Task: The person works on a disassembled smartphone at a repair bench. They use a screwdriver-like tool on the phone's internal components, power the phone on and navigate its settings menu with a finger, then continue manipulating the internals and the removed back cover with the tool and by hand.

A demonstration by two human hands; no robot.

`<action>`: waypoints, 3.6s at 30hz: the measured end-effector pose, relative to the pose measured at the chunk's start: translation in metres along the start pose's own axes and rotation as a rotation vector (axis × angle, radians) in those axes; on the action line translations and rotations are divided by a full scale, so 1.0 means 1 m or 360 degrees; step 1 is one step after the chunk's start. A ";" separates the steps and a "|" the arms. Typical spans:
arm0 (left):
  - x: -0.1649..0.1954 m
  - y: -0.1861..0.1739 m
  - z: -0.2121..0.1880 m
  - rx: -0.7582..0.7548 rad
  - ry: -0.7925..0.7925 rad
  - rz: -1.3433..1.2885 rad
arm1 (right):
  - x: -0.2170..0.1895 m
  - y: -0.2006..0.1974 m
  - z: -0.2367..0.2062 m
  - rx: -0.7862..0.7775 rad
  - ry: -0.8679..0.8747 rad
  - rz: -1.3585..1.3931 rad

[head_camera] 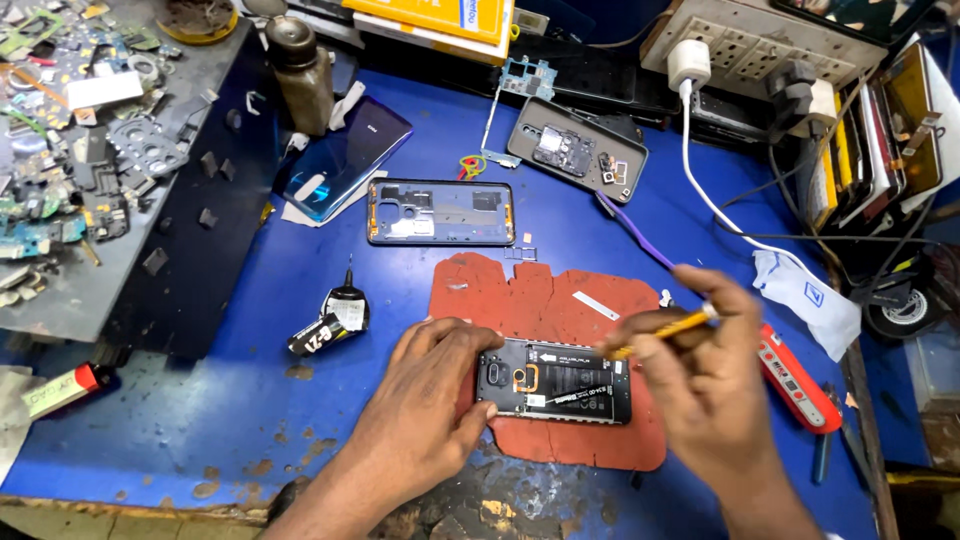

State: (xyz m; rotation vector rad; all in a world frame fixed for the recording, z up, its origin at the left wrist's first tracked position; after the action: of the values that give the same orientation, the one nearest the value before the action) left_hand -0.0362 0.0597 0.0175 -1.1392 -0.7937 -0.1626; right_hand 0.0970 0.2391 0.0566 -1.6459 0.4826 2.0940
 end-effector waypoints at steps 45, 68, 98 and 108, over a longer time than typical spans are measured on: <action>0.003 0.022 0.112 -0.0163 0.0027 -0.2605 | 0.080 0.010 0.025 0.0187 0.0669 0.0615; -0.029 0.035 0.102 -0.0068 -0.0538 -0.2460 | 0.004 0.060 -0.009 -0.0872 -0.0673 -0.1140; -0.028 0.030 0.101 -0.0023 -0.0631 -0.2308 | 0.011 0.063 -0.011 -0.0879 -0.0615 -0.1166; -0.028 0.029 0.101 -0.0023 -0.0645 -0.2261 | 0.009 0.062 -0.010 -0.0823 -0.0653 -0.1162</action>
State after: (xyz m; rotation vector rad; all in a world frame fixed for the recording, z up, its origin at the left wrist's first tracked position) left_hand -0.0906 0.1512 -0.0041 -0.4210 -1.8587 -1.1305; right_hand 0.0701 0.1823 0.0455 -1.2717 -0.7408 1.9512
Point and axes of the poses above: each hand's wrist, its own z-axis towards the middle knuckle, its own y-axis out of the palm, x = y × z, the point moved 7 cm from there along z, towards the middle knuckle, and after that the axes turned 13 degrees about z, right-handed, at the moved point
